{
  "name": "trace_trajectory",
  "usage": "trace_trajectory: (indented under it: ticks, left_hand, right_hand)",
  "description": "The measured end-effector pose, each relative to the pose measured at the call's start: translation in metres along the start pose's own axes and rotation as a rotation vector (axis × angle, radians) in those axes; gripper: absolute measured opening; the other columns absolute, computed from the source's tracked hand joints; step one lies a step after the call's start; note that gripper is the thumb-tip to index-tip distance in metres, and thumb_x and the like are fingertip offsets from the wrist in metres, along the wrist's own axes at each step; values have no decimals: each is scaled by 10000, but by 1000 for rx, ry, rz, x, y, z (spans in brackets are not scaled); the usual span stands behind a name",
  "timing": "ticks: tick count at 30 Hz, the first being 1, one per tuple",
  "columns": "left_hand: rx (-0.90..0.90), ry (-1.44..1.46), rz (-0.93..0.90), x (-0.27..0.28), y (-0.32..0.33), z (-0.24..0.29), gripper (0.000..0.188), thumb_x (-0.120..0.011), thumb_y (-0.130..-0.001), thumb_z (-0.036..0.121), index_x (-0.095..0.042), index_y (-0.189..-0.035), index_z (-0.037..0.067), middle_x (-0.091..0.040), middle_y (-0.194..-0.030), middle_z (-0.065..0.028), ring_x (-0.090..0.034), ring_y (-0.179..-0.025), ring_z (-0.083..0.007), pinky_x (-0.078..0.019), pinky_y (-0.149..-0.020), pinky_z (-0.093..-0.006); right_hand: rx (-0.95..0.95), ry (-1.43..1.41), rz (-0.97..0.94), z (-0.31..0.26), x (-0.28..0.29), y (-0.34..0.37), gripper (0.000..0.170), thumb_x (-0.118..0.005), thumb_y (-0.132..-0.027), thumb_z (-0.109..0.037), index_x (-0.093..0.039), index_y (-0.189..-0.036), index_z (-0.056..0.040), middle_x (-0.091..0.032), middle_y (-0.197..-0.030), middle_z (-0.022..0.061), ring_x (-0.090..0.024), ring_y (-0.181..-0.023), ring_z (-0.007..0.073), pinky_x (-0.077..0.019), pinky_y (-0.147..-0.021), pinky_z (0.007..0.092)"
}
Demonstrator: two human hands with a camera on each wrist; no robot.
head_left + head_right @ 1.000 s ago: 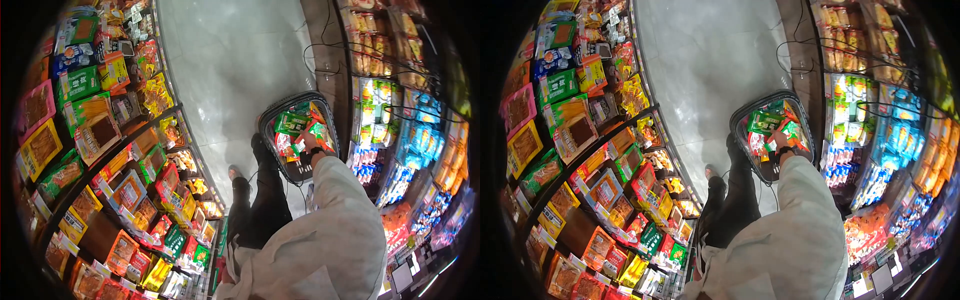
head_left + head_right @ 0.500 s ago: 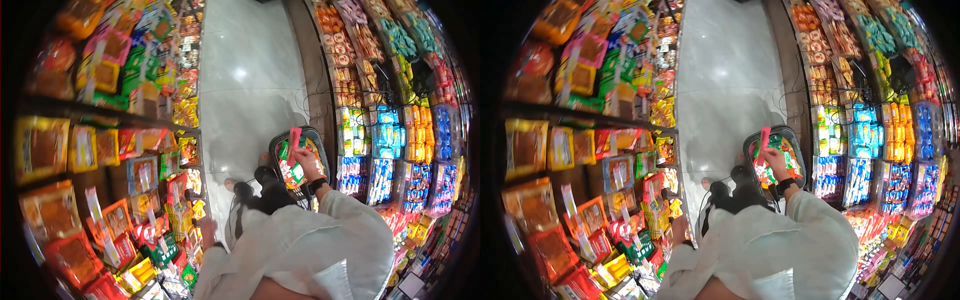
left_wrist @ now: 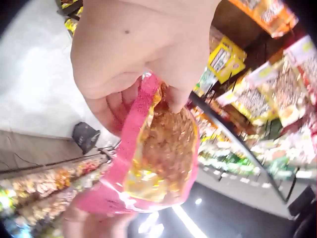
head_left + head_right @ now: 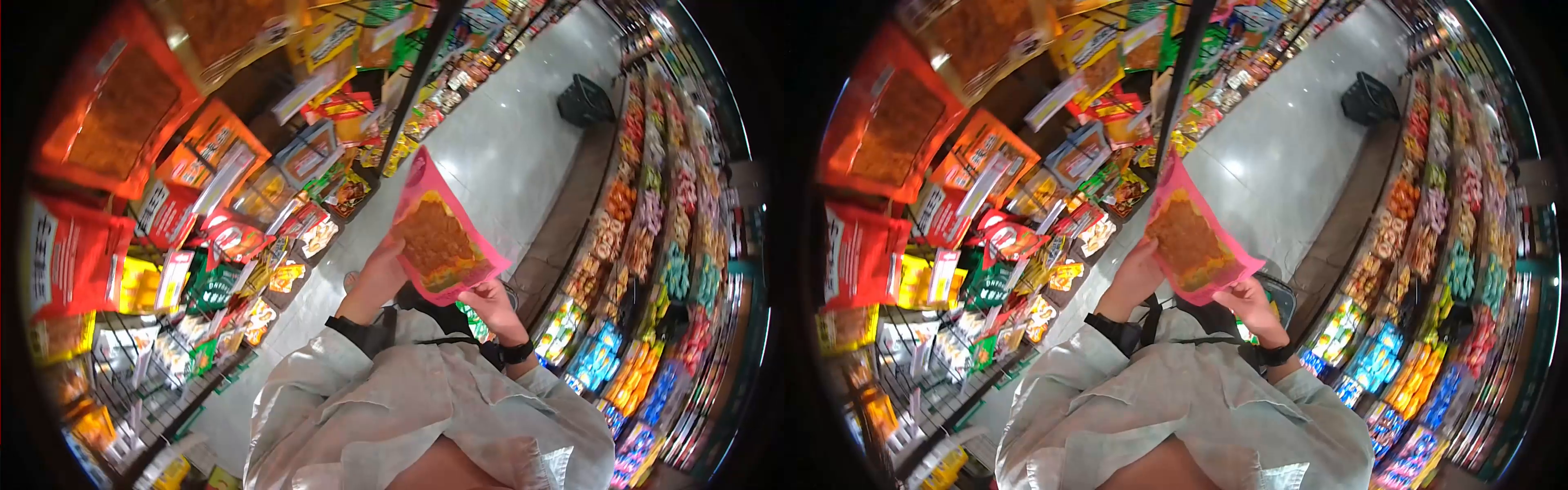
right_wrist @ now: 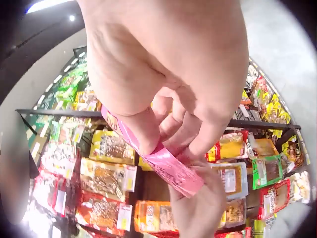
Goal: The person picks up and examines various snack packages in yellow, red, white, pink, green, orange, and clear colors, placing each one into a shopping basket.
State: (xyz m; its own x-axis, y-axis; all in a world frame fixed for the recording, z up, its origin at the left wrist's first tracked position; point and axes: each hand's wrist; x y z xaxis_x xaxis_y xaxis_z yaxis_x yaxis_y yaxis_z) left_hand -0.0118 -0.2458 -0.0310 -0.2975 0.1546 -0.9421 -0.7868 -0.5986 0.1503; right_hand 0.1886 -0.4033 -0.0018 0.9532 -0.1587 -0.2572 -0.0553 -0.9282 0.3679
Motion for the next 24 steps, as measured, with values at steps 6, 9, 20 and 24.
trace_trajectory:
  ticks: [6,9,20,24]
  left_hand:
    - [-233,-57,246,10,45,10,474,-495,-997,109,-369,-1452,59,-495,-1419,-81,-481,-1306,-209,-401,-1079,-383]
    - [-247,-178,387,-3,63,0,462,-499,-990,66,-393,-1440,62,-530,-1384,-76,-510,-1275,-198,-418,-1066,-363]
    - [-255,-695,858,-52,64,-112,263,-663,-908,40,-471,-1087,53,-608,-989,-9,-594,-883,-66,-496,-755,-226]
    - [-325,-707,925,-37,90,-139,373,-651,-896,12,-455,-1212,35,-610,-1101,-45,-591,-1014,-109,-497,-866,-268]
  right_hand:
    - [-34,33,-202,-7,-1,-27,454,-667,-860,54,-539,-1291,-9,-612,-1235,50,-568,-1146,148,-445,-995,313]
    - [-13,15,-338,-23,18,-43,605,-679,-828,73,-450,-1383,3,-584,-1279,82,-552,-1175,159,-452,-995,323]
    - [-221,265,-726,-37,40,-110,277,-707,-867,-79,-641,-1124,2,-683,-983,20,-617,-866,84,-518,-770,270]
    - [-82,272,-765,-3,34,-94,292,-691,-867,-53,-621,-1144,3,-680,-961,19,-618,-880,97,-514,-789,275]
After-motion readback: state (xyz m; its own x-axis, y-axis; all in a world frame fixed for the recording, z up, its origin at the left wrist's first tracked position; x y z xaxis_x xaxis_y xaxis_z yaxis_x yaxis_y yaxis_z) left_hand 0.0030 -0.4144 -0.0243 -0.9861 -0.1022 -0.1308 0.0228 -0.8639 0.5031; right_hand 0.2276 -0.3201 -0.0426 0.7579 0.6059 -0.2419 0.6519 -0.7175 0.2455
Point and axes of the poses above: each hand's wrist, its own y-axis away from the middle knuckle, its own x-axis out of the back of the hand, z = x × y
